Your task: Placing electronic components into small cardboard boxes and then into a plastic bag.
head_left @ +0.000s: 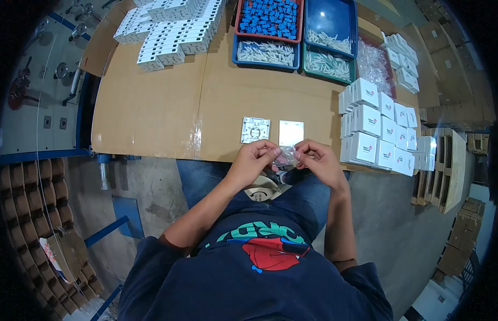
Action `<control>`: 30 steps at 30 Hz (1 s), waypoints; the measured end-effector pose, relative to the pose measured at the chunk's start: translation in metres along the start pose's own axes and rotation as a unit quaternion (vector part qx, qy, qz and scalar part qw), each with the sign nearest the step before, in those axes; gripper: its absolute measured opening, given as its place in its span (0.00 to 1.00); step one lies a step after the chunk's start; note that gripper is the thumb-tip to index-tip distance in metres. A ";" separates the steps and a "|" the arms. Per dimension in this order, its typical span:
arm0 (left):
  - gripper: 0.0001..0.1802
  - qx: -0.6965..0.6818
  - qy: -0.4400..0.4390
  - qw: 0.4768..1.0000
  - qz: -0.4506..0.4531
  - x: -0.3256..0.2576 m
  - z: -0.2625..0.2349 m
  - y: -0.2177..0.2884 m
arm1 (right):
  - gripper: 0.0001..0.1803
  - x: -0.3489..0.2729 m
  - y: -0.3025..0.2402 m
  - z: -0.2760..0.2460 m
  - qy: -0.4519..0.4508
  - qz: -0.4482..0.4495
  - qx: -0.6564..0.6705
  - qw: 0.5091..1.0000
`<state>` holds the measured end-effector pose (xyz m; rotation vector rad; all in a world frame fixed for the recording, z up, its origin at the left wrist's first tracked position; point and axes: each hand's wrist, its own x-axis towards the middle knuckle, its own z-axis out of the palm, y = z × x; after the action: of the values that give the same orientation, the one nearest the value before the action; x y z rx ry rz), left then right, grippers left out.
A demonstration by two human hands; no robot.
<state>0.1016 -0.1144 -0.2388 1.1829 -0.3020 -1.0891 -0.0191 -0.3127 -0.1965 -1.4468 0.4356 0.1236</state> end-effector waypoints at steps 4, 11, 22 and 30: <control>0.12 0.047 0.003 0.999 0.018 0.000 0.003 0.001 | 0.05 -0.001 0.003 -0.004 -0.023 0.014 0.008 1.000; 0.10 0.115 0.035 0.992 0.050 0.000 0.001 -0.004 | 0.09 0.005 0.009 0.000 0.026 0.059 0.021 0.998; 0.10 0.226 0.073 0.968 0.081 0.000 -0.001 -0.001 | 0.09 0.009 0.027 -0.008 -0.037 0.069 0.080 0.994; 0.09 0.238 0.102 0.957 0.129 0.002 -0.003 -0.008 | 0.06 0.008 0.024 -0.005 -0.022 0.086 0.182 0.979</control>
<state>0.1004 -0.1146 -0.2474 1.6185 -0.5620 -0.6738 -0.0206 -0.3160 -0.2219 -1.0437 0.5180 0.2029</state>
